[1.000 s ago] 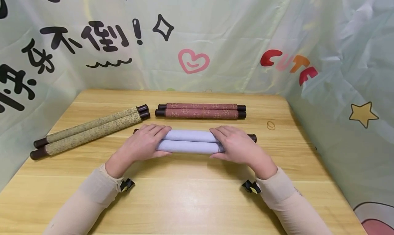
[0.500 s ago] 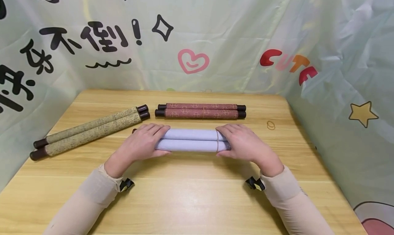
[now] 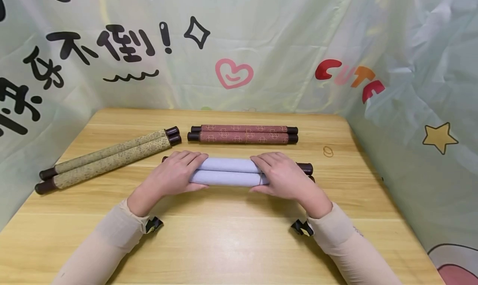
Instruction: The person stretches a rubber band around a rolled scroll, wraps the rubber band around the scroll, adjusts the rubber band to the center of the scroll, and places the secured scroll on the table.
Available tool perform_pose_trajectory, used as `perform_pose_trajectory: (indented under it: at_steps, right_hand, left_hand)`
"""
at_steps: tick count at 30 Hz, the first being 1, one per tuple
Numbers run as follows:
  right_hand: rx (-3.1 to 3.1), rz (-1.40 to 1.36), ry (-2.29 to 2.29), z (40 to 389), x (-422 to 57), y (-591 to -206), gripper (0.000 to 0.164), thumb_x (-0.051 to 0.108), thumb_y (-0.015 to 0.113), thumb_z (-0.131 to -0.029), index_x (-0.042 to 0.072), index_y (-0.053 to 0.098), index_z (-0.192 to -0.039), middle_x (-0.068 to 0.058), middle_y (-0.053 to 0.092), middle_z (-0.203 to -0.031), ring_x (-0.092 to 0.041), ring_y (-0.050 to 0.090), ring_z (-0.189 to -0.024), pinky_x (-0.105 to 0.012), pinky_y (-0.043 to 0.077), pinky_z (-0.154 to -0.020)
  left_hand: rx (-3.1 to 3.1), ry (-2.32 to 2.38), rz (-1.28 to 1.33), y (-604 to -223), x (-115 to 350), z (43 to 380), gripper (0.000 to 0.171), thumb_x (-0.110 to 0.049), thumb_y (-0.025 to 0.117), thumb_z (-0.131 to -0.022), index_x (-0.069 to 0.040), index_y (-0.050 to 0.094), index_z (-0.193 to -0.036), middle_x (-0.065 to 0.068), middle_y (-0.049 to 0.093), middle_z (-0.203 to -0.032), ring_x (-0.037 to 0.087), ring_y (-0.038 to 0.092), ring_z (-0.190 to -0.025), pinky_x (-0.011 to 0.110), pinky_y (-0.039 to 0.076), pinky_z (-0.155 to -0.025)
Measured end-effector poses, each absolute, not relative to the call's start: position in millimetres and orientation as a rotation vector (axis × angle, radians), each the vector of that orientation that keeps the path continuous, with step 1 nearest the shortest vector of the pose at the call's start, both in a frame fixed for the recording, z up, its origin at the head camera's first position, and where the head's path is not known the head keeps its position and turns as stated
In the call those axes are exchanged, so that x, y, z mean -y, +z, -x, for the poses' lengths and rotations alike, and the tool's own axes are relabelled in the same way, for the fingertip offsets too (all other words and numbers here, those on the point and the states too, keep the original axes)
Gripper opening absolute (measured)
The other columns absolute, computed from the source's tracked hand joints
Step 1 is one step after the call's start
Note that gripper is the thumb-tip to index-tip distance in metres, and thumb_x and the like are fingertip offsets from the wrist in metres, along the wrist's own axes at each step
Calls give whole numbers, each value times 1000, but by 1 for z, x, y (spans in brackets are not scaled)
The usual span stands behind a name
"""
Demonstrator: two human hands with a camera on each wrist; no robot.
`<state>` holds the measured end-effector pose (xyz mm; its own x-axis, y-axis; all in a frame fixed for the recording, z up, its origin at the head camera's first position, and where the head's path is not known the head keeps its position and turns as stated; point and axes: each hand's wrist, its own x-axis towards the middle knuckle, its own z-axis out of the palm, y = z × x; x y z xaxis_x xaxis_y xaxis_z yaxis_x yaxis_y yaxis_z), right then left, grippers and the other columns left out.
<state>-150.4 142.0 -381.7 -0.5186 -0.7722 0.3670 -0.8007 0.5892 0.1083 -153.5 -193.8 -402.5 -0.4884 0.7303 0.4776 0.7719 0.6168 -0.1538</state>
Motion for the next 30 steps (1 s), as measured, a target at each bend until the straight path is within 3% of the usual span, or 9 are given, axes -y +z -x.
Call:
perform_pose_trajectory:
  at_steps: [12, 21, 30]
  right_hand:
    - [2673, -1174, 105, 148, -150, -371, 100, 66, 72, -75, 0, 43, -144, -15, 57, -132, -33, 55, -119, -51, 41, -103]
    - [2676, -1165, 67, 150, -151, -372, 84, 56, 74, -80, 1, 48, -138, -14, 60, -126, -33, 57, -116, -52, 42, -101]
    - [2574, -1210, 55, 152, -148, -380, 83, 52, 74, -79, -2, 49, -136, -16, 61, -125, -34, 58, -114, -52, 44, -100]
  left_hand:
    - [2366, -101, 1150, -402, 194, 154, 86, -59, 75, -75, 2, 54, -132, 18, 65, -117, 37, 61, -103, 51, 52, -85]
    - [2346, -100, 1147, -402, 195, 154, 86, -60, 76, -74, 2, 55, -131, 18, 65, -115, 37, 62, -102, 51, 52, -85]
    - [2353, -100, 1148, -403, 195, 154, 85, -59, 75, -75, 1, 54, -131, 18, 65, -116, 37, 61, -102, 51, 52, -85]
